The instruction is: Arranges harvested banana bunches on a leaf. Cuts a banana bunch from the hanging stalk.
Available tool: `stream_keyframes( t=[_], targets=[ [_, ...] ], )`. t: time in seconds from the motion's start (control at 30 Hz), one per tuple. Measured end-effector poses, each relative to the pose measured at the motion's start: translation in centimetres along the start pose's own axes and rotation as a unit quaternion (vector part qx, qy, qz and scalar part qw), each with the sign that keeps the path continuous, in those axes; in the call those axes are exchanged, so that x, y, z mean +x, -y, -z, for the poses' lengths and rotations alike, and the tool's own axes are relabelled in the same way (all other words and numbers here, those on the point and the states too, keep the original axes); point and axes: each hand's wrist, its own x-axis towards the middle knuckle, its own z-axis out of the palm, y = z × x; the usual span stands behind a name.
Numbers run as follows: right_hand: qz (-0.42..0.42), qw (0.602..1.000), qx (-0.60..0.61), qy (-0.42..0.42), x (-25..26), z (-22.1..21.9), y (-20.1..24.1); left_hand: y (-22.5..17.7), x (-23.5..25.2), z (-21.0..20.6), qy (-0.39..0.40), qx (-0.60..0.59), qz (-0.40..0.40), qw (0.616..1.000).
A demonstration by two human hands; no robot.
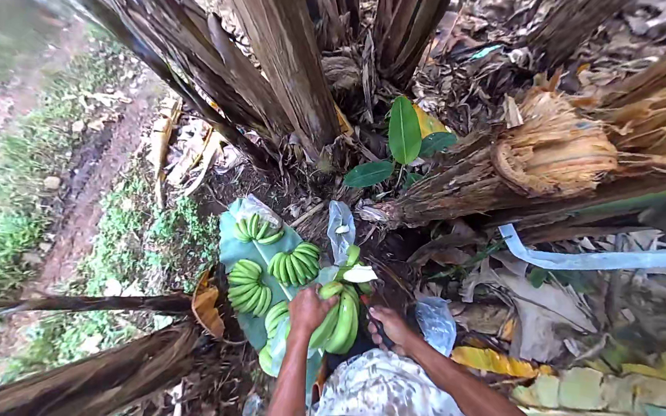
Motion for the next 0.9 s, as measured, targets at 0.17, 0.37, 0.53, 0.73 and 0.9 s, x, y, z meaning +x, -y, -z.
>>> stream_keyframes(
  t=[0.17,0.37,0.53,0.73,0.9],
  targets=[
    [-0.013,0.998,0.062,-0.026,-3.4,-1.7,1.3,-1.7,-0.2,-1.9,-0.008,-0.024,0.042,0.999],
    [-0.007,0.996,0.054,-0.074,-4.3,-1.8,4.3,-4.0,0.5,-2.4,-0.030,-0.041,0.012,0.999],
    [0.085,0.976,0.180,-0.091,-11.0,-5.9,12.8,-5.4,2.6,-3.6,-0.068,-0.066,-0.028,0.995],
    [0.295,0.933,0.090,-0.184,-11.7,0.1,19.6,-5.4,3.8,-7.9,-0.025,-0.064,-0.032,0.997],
    [0.121,0.942,-0.062,-0.308,-8.2,6.8,9.7,-3.3,4.4,-10.5,0.002,-0.071,0.004,0.997]
  ],
)
